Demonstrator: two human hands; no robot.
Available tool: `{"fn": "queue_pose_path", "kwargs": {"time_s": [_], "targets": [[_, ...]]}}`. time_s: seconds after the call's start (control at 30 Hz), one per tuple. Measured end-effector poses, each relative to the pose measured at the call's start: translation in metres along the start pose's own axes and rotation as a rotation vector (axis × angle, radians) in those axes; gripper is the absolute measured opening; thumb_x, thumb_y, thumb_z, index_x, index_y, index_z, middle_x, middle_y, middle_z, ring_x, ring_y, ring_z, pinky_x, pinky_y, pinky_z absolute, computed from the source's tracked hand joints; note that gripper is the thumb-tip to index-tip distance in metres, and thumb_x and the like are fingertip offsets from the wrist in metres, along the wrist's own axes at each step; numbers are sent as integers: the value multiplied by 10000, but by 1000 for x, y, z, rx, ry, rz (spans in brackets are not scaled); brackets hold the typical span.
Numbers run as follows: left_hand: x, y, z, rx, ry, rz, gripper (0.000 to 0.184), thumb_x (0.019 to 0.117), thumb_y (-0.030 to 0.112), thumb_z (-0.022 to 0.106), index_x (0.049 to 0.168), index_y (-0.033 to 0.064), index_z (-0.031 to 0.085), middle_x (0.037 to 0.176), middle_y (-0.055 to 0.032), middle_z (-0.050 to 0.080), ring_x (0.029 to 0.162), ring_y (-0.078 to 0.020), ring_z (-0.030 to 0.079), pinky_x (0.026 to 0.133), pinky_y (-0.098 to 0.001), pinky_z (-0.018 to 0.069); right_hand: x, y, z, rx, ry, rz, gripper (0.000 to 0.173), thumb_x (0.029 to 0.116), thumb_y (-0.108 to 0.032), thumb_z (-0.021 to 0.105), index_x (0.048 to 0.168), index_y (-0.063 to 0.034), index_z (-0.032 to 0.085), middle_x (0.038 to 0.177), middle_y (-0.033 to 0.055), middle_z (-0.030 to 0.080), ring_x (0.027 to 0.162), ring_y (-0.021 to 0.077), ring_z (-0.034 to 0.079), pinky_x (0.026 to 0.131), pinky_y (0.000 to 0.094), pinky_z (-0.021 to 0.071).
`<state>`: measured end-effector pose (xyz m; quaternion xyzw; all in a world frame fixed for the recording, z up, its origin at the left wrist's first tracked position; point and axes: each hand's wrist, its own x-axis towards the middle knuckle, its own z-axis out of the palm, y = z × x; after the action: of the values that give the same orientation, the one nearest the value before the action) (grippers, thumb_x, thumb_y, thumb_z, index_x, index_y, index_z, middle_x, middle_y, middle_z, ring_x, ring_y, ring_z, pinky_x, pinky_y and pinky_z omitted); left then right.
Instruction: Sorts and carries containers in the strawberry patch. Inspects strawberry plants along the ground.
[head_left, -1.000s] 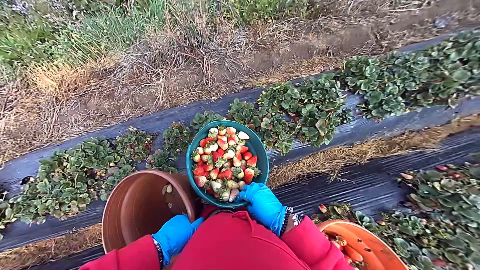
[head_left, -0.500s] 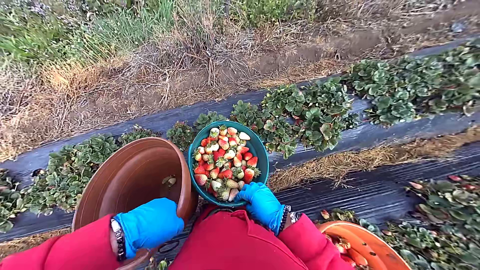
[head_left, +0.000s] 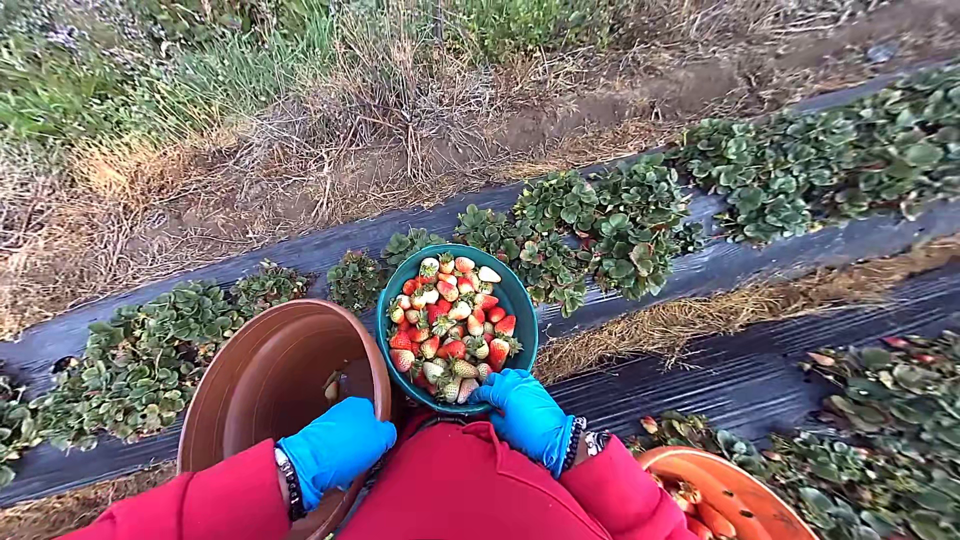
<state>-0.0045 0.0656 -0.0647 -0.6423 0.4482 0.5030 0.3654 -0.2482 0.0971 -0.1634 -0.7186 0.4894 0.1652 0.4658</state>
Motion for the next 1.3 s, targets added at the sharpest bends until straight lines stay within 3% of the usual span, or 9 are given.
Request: {"fn": "queue_pose_path", "kwargs": {"time_s": [0.13,0.23,0.3,0.4,0.47,0.57,0.73,1.0,1.3], "targets": [[18,6,10,-81,8,-7,420,1085,362,449,1098,-23,614,945,-166,613,822,-268,611,767,-463,511,0,-1,1,3,3,8,375,992,-113,549,1326,-191,702,1329,170,648,1306,358,541,1149,523,327],[21,7,11,-107,23,-3,366,1074,350,467,1054,12,607,897,-120,590,755,-224,590,714,-420,502,-2,1,1,13,-3,9,369,1011,-147,543,1350,-176,686,1352,159,646,1324,344,540,1182,514,299],[20,7,10,-122,1,-7,369,1082,338,468,1105,-8,597,949,-142,592,799,-233,579,755,-425,494,-10,-1,-1,98,33,-32,374,1021,-157,542,1369,-185,678,1384,124,643,1356,305,529,1208,485,281],[25,4,15,-173,20,-4,388,1083,362,455,1046,11,614,895,-119,589,757,-222,587,717,-420,499,-24,-16,-3,311,333,-321,331,979,-127,566,1229,-198,770,1276,37,725,1264,216,630,1117,460,454],[25,2,18,-204,7,-6,383,1083,352,466,1055,2,618,894,-124,591,756,-229,584,725,-430,499,-29,-36,-16,363,197,-495,355,1008,-110,518,1275,-170,744,1357,43,690,1324,217,596,1133,468,435],[12,-5,11,-157,-25,-8,373,1075,341,483,1075,-5,621,876,-122,594,734,-216,563,708,-423,491,-22,-47,-23,331,-213,-595,448,1079,-134,398,1496,-125,560,1569,123,503,1490,267,429,1238,446,304],[-12,-4,13,-189,-32,-2,331,1054,327,504,963,29,616,805,-91,575,698,-210,572,672,-423,487,-22,-52,-35,304,-431,-545,390,1068,-136,450,1394,-63,650,1530,135,544,1495,271,421,1248,416,284],[14,3,18,-215,57,-5,390,1073,326,457,1039,-8,656,1001,-178,655,964,-305,648,850,-521,501,-16,-54,-45,317,-436,-475,370,1062,-144,464,1348,-87,692,1491,110,587,1470,228,457,1238,389,309],[48,3,36,-204,162,15,491,1113,364,366,1160,-24,664,1174,-220,677,1169,-337,648,1001,-528,487,-11,-51,-47,341,-378,-435,377,1080,-191,446,1375,-115,669,1431,128,625,1349,232,566,1156,435,397]]}}
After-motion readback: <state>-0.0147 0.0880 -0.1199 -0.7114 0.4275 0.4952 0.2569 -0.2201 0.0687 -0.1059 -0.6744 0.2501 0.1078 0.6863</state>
